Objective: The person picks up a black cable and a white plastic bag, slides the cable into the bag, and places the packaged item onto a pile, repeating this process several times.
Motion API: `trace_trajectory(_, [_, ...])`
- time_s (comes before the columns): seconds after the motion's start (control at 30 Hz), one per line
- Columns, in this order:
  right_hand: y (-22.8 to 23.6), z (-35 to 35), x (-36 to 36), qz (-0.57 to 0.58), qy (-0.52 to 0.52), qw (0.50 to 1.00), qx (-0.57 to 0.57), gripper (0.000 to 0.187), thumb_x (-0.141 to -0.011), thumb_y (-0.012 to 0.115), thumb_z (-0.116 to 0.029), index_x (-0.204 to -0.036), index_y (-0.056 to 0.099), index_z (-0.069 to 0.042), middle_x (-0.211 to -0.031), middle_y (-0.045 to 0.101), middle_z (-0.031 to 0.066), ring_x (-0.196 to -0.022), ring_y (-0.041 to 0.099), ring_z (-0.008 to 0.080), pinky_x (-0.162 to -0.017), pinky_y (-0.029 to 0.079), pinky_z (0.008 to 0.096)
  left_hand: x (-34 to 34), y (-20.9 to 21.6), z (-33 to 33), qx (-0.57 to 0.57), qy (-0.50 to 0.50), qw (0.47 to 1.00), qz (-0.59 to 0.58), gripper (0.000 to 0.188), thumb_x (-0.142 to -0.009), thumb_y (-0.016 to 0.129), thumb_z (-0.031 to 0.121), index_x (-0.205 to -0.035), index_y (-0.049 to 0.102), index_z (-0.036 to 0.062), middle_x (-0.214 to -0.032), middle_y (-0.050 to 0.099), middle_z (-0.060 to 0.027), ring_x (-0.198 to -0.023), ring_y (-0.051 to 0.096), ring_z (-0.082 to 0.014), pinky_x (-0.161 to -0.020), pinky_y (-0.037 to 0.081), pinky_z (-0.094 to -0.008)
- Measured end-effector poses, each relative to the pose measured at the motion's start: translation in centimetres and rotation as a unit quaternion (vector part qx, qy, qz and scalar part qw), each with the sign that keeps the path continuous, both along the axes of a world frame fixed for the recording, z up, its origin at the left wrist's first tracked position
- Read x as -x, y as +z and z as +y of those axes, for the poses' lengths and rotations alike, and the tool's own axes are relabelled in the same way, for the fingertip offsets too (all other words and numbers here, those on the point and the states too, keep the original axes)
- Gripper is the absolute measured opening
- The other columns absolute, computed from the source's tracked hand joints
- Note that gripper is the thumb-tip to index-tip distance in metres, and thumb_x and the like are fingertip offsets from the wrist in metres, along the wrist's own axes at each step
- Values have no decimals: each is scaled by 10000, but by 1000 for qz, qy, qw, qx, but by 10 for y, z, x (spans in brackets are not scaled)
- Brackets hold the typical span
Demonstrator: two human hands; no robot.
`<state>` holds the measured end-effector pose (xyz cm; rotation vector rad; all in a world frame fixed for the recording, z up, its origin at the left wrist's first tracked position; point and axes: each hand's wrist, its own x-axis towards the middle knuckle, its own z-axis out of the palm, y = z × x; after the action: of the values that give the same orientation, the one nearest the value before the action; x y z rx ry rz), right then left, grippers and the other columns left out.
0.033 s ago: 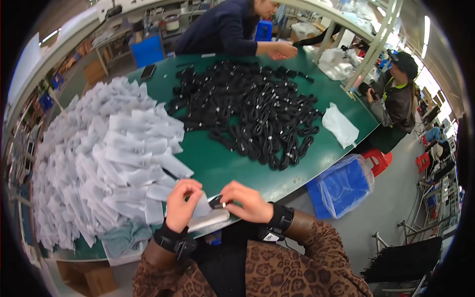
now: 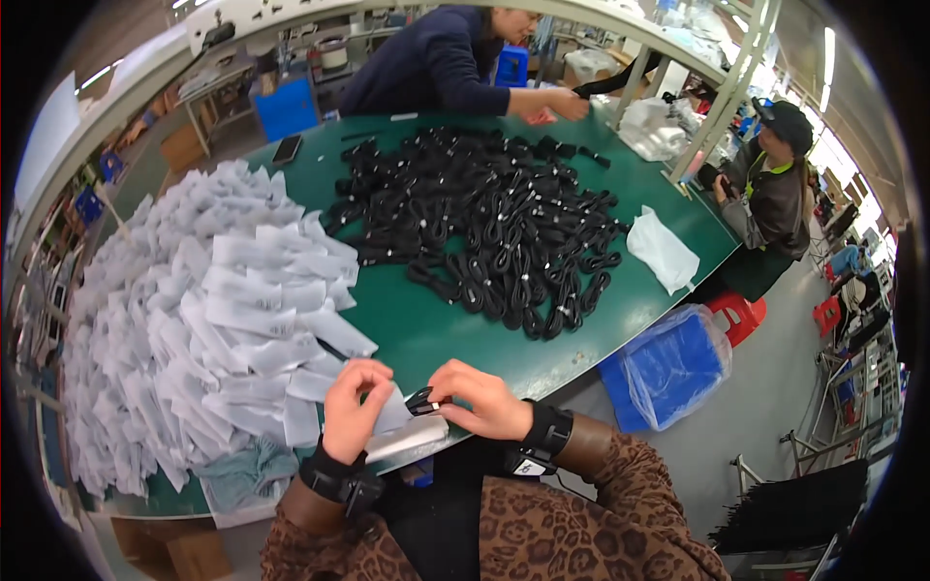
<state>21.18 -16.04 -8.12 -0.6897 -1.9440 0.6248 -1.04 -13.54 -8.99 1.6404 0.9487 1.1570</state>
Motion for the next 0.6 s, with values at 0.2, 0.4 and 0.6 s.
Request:
trace_trajectory(0.2, [22, 8, 17, 47, -91, 970, 222, 226, -832, 753, -52, -980, 589, -7, -999, 587, 105, -790, 604, 137, -693, 518, 282, -2, 9, 6, 2, -39, 998, -57, 77, -904, 644, 60, -893, 589, 8, -1092, 606, -84, -956, 596, -160, -837, 498, -288])
trace_trajectory(0.4, [21, 30, 22, -72, 23, 996, -45, 200, -885, 681, -85, -1049, 584, -26, -1082, 560, 109, -868, 614, 205, -735, 514, 334, 4, 28, 12, 236, -102, 925, -278, 95, -943, 623, 108, -965, 575, 28, -1100, 602, -79, -1002, 579, -158, -860, 471, -303])
trace_trajectory(0.6, [24, 70, 21, 28, -36, 998, 34, 199, -875, 681, -113, -1050, 624, -36, -1072, 550, 100, -886, 596, 234, -771, 501, 345, 47, 29, 40, 141, -40, 949, -279, 176, -987, 573, 146, -1100, 584, 11, -1136, 616, -93, -1018, 591, -170, -895, 481, -330])
